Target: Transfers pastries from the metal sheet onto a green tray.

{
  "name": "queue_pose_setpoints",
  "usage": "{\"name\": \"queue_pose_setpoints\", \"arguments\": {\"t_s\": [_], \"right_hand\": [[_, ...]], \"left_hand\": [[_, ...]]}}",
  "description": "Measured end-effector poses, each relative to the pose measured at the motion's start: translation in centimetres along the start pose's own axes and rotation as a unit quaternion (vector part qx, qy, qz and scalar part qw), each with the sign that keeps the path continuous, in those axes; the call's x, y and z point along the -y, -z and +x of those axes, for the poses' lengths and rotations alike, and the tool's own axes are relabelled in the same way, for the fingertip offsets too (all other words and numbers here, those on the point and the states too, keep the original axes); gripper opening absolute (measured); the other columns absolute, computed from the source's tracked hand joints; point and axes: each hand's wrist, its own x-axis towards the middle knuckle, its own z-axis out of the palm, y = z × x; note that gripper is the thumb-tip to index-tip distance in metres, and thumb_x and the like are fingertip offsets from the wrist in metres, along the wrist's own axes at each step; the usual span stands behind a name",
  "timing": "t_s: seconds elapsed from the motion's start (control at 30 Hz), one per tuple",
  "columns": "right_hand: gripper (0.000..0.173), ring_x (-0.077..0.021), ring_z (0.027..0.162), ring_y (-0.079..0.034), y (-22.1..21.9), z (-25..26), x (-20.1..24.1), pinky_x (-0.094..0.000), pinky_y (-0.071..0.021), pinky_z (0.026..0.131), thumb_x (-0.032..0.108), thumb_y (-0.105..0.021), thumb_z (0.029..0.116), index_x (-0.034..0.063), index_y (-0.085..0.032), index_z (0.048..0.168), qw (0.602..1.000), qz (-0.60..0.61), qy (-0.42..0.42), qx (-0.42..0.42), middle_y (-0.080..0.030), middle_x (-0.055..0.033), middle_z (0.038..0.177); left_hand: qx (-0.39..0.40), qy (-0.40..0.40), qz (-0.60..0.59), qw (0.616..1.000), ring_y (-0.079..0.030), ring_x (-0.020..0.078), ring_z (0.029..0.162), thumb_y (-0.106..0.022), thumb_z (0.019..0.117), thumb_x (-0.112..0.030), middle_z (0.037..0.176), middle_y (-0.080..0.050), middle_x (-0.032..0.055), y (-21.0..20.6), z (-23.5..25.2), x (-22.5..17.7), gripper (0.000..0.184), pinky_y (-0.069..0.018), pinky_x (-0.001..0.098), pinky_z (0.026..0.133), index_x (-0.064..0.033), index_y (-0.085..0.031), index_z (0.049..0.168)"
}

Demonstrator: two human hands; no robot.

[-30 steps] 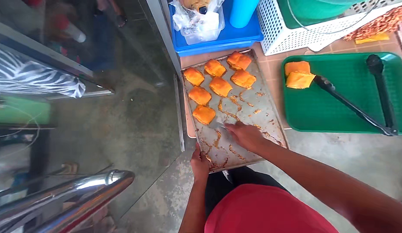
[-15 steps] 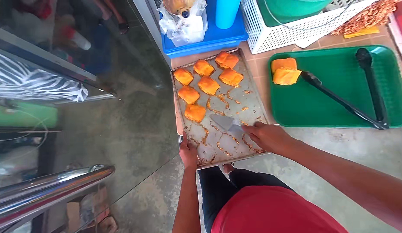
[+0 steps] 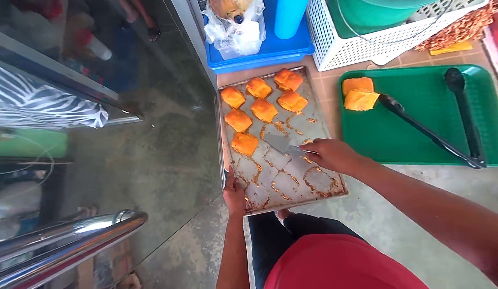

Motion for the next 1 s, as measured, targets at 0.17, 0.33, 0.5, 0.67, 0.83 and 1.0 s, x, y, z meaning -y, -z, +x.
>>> {"name": "queue_pose_setpoints", "arguments": {"t_s": [0.17,0.33,0.5,0.67,0.83,1.0], "right_hand": [[0.036,-0.0433,0.102,-0.068,0.2,-2.6,-0.6,-0.0607,-0.053,0.086,0.015,-0.053,0.1069,0.0105,-0.065,0.14,0.998,-0.006,0.058,-0.032,-0.069,-0.0238,0.116],[0.039,-0.0461,0.108,-0.066,-1.3,-1.6,1.4,-0.0616,-0.0507,0.091,0.016,-0.048,0.1089,0.0094,-0.059,0.146,1.0,0.017,0.023,-0.002,-0.065,-0.0272,0.125],[0.039,-0.0438,0.109,-0.066,-0.9,-0.1,1.5,-0.0606,-0.0515,0.092,0.016,-0.05,0.1081,0.0109,-0.059,0.146,0.999,0.028,0.033,-0.021,-0.066,-0.0248,0.124],[0.037,-0.0471,0.108,-0.066,-0.9,-3.2,0.2,-0.0629,-0.0504,0.091,0.015,-0.052,0.1075,0.0074,-0.062,0.142,0.998,0.029,0.051,0.003,-0.067,-0.0279,0.121],[0.041,-0.0433,0.108,-0.066,-2.2,4.8,6.3,-0.058,-0.0521,0.09,0.017,-0.046,0.11,0.0131,-0.054,0.15,0.999,0.033,0.039,0.004,-0.062,-0.0249,0.13],[0.036,-0.0449,0.101,-0.069,-1.6,-0.5,0.6,-0.0622,-0.0537,0.086,0.014,-0.054,0.1063,0.011,-0.064,0.141,0.996,0.02,0.071,-0.044,-0.068,-0.0249,0.118]], "left_hand": [[-0.02,0.002,0.017,1.0,-0.053,0.0279,0.139,-0.044,0.1049,0.004,0.154,-0.047,0.0214,0.1,-0.1,-0.1,0.044,-0.0384,0.0352,0.115,0.0045,-0.045,0.149],[-0.005,0.01,0.009,1.0,-0.053,0.0271,0.138,-0.044,0.105,0.004,0.154,-0.046,0.0218,0.6,0.0,-0.4,0.044,-0.0386,0.0351,0.114,0.0049,-0.045,0.149],[-0.002,0.008,0.004,1.0,-0.052,0.0246,0.139,-0.045,0.105,0.004,0.154,-0.047,0.0213,0.8,0.1,-0.7,0.044,-0.0385,0.033,0.114,0.0051,-0.046,0.149],[0.02,0.004,-0.017,1.0,-0.054,0.0247,0.137,-0.044,0.1048,0.004,0.154,-0.045,0.0244,0.9,0.0,-0.3,0.044,-0.0398,0.0311,0.112,0.0066,-0.044,0.149],[0.027,-0.002,-0.018,0.999,-0.055,0.023,0.135,-0.043,0.1046,0.005,0.153,-0.046,0.024,1.0,0.1,-0.2,0.045,-0.0406,0.03,0.111,0.0071,-0.043,0.149],[0.019,0.009,-0.027,0.999,-0.054,0.0226,0.137,-0.045,0.1049,0.003,0.153,-0.048,0.0223,0.9,0.2,-0.2,0.043,-0.0397,0.0316,0.113,0.0064,-0.047,0.147]]}}
